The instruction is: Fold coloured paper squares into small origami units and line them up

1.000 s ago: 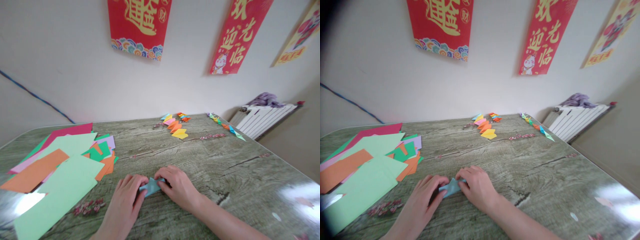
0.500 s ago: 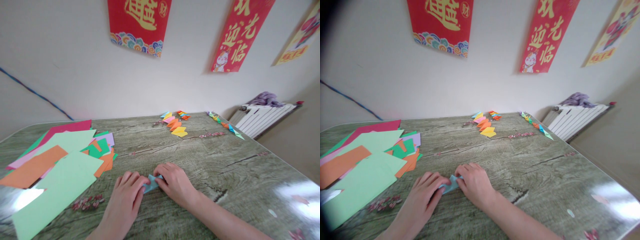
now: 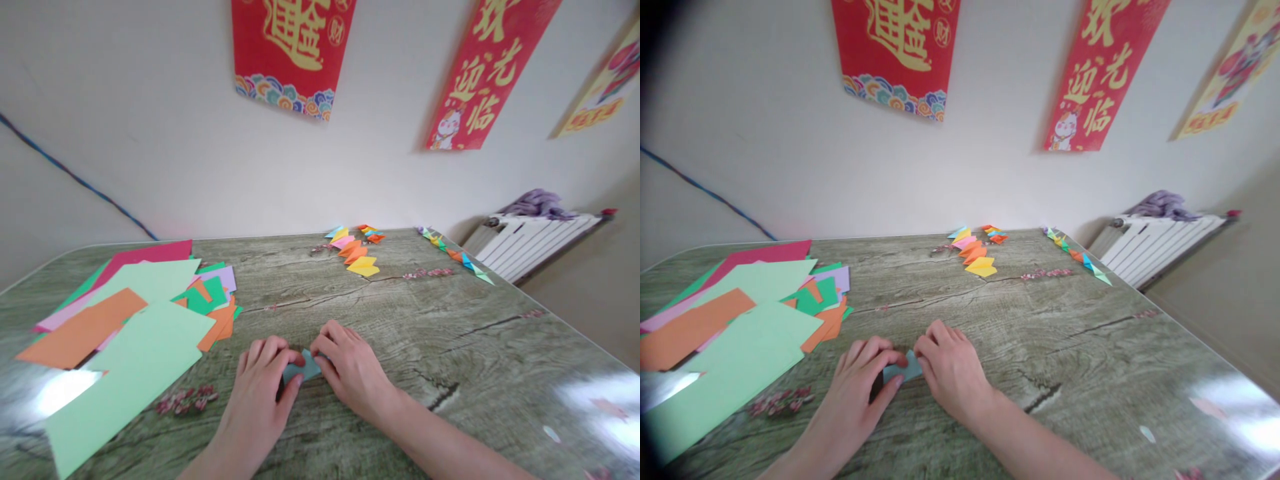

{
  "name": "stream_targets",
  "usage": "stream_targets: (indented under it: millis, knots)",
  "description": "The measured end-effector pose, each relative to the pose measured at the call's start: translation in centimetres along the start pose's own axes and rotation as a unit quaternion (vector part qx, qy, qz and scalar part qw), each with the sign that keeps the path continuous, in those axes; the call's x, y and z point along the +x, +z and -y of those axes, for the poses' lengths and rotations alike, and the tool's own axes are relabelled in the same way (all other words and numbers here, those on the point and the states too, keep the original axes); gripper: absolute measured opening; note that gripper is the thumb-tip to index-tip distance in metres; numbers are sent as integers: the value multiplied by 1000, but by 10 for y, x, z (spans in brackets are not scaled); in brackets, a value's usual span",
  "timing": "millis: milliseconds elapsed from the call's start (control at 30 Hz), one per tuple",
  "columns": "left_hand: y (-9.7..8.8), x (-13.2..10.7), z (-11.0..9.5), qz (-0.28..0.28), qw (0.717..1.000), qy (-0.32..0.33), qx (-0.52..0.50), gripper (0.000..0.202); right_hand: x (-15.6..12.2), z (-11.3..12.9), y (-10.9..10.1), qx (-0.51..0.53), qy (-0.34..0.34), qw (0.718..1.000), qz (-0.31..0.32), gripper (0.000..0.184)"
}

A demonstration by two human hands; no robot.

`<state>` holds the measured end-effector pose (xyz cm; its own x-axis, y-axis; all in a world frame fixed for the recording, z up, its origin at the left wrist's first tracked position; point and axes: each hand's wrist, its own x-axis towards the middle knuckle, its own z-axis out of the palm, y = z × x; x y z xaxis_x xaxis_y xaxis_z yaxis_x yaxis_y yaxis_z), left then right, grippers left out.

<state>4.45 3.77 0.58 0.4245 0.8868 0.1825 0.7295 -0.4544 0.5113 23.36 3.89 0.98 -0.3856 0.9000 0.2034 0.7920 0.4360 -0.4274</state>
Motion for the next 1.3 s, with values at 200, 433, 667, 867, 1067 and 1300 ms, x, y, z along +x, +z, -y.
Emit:
stream_targets:
  millis: [200, 433, 667, 867, 1067, 1300]
  knots:
    - [3, 1, -2, -15, 1000, -9, 13, 9, 0, 7, 1, 20, 27, 999, -15, 12]
    - [-2, 1, 0, -4, 1000, -16, -5, 18, 0, 3, -6, 72, 27, 997, 9, 19]
    - [-10, 1, 5, 42, 999, -14, -16, 33, 1, -11, -25, 181, -17, 980, 74, 42]
    - [-14, -1, 6, 39, 999, -7, -21, 35, -4, -18, -29, 238, -13, 968, 78, 52]
    - [-11, -3, 4, 7, 1000, 25, -12, 17, -5, -5, -17, 123, -44, 991, 36, 31]
    - [-13, 3, 2, -6, 995, 73, 68, 17, 1, 5, -9, -40, -66, 997, 29, 15]
